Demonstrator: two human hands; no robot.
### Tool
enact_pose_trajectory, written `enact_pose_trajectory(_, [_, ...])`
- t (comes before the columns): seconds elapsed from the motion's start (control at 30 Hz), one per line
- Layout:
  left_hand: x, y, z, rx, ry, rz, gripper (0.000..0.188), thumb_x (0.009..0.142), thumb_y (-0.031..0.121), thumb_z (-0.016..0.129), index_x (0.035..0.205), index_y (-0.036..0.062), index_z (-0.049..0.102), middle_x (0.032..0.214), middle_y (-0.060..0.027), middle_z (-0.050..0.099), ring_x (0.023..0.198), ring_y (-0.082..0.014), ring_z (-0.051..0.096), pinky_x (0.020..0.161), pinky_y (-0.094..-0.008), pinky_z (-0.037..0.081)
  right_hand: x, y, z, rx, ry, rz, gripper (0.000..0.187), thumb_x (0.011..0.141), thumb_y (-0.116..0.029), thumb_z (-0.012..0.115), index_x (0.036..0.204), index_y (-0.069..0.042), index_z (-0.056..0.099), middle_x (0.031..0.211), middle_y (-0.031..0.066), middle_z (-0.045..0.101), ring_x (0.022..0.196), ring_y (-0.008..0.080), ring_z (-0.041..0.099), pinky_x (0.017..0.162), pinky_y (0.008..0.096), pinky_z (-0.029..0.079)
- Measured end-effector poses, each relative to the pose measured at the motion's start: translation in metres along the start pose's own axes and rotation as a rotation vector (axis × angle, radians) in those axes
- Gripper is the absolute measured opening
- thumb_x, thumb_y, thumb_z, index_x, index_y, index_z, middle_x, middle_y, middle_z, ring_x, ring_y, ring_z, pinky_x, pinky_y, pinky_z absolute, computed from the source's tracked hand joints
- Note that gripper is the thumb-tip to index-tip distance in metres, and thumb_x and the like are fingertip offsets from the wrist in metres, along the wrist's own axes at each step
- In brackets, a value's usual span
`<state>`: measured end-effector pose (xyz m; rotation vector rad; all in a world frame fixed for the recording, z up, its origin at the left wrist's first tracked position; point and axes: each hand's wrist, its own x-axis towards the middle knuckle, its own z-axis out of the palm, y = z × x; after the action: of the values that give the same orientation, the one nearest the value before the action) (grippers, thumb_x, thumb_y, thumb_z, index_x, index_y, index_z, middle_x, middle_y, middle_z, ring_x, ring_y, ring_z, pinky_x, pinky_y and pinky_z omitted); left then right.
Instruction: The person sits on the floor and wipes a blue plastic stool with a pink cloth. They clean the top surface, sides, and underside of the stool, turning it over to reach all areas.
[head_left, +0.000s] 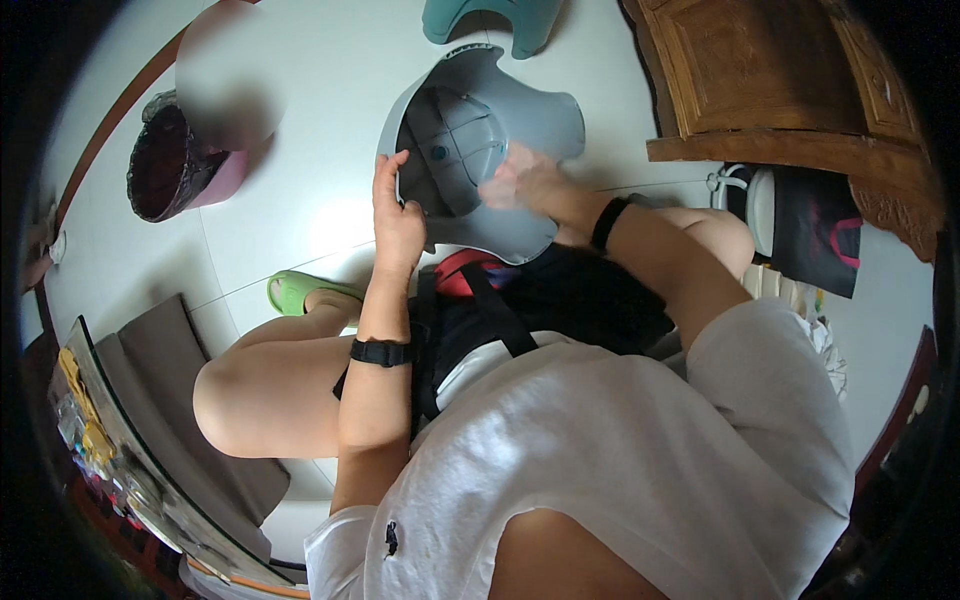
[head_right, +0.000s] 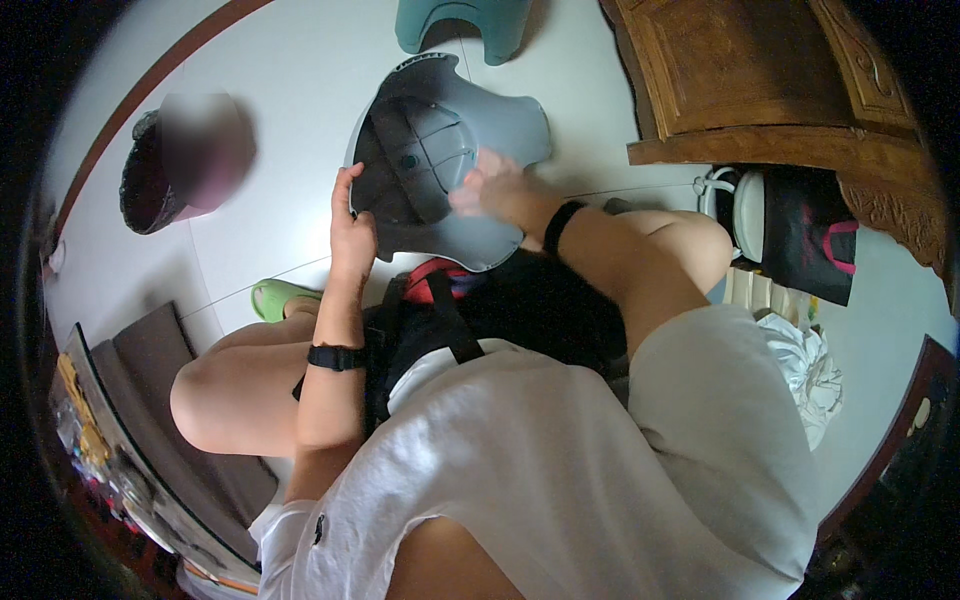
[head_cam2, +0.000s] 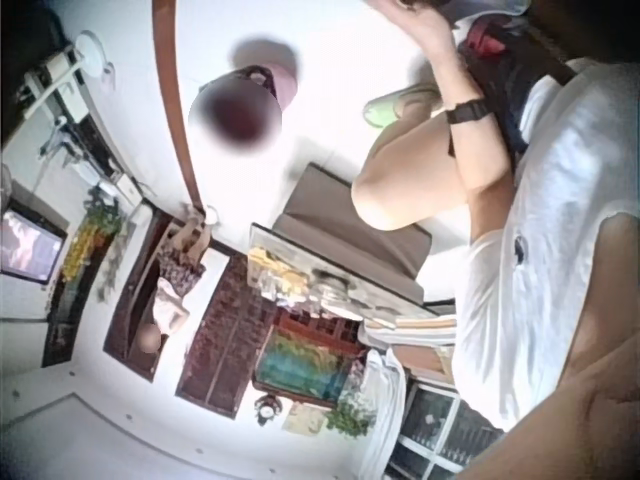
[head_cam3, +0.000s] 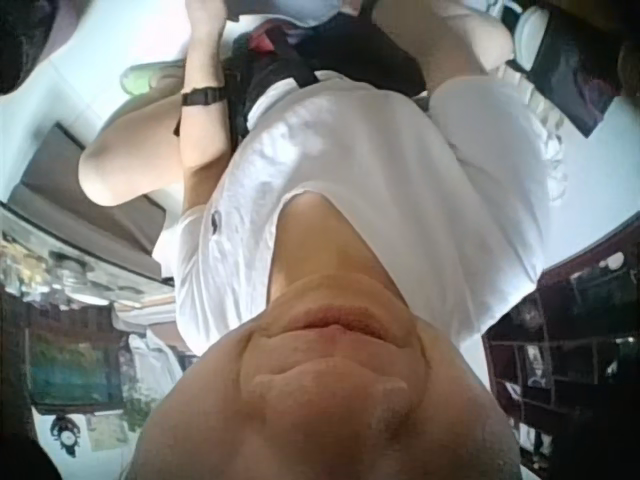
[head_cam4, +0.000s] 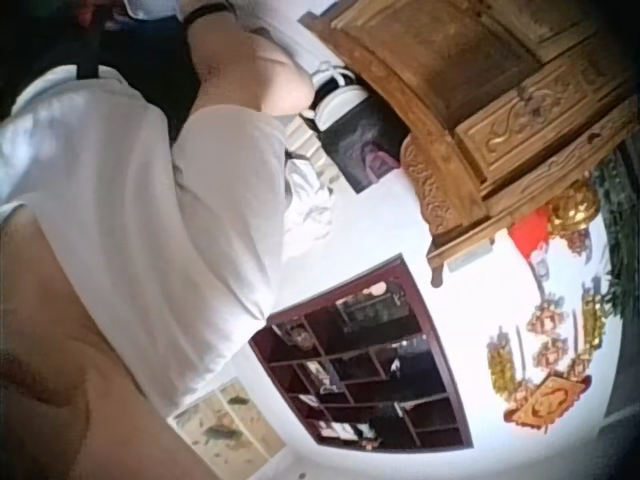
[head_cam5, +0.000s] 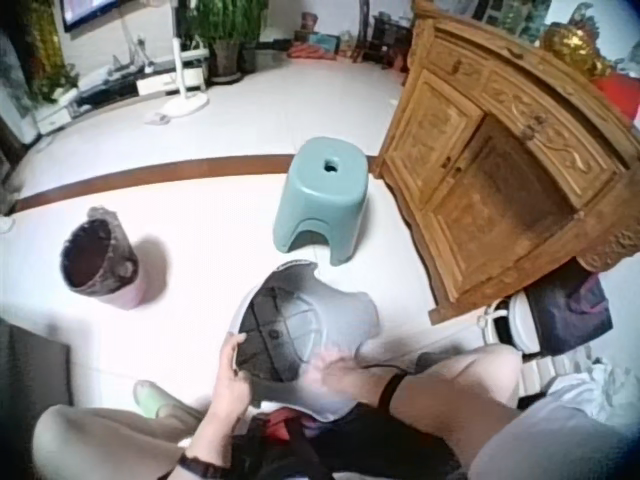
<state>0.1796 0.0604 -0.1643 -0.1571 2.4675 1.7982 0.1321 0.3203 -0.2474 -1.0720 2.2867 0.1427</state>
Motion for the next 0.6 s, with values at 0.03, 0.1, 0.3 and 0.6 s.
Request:
enact_pose_trajectory(0.03, [-0.001,0.0,-0.001,-0.003,0.002,0.003,0.071,0.071,-0.017,0.041,0.135,0.0118,0.048,0.152,-0.0253,0.028,0.144,-0.0373,0.025,0.117,-0.0376,0.022,0.007,-0.01,-0.006,-0.024,-0.221,-0.039,0.042,0.094,-0.038,0.05,0.129,-0.016,0.057,0.125,0.0091,0.059,0.113,0.0268,0.054,0.095,0.0458,0.042])
enact_pose_trajectory(0.1, [-0.003,-0.002,-0.003,-0.005,0.005,0.008,0.071,0.071,-0.017,0.041,0.135,0.0119,0.047,0.152,-0.0254,0.028,0.144,-0.0374,0.025,0.117,-0.0378,0.021,0.009,-0.028,0.005,0.182,-0.232,0.043,0.046,0.092,-0.041,0.052,0.128,-0.014,0.059,0.128,0.0085,0.058,0.116,0.0263,0.053,0.096,0.0461,0.041])
enact_pose_trajectory(0.3, [-0.005,-0.005,-0.005,0.018,0.0,0.015,0.071,0.071,-0.017,0.041,0.135,0.0122,0.047,0.152,-0.0256,0.028,0.144,-0.0371,0.025,0.117,-0.0379,0.021,0.013,-0.025,-0.02,0.109,-0.345,0.514,0.05,0.092,-0.043,0.054,0.128,-0.01,0.062,0.136,0.0085,0.055,0.125,0.0277,0.047,0.101,0.0454,0.035])
enact_pose_trajectory(0.6, [-0.005,-0.001,-0.003,0.028,0.003,0.012,0.07,0.072,-0.017,0.04,0.135,0.0118,0.047,0.152,-0.0246,0.028,0.144,-0.0362,0.025,0.117,-0.0373,0.022,0.013,-0.087,0.038,0.193,-0.055,0.237,0.041,0.085,-0.017,0.053,0.125,-0.014,0.062,0.137,0.0172,0.052,0.132,0.0381,0.04,0.109,0.0512,0.028])
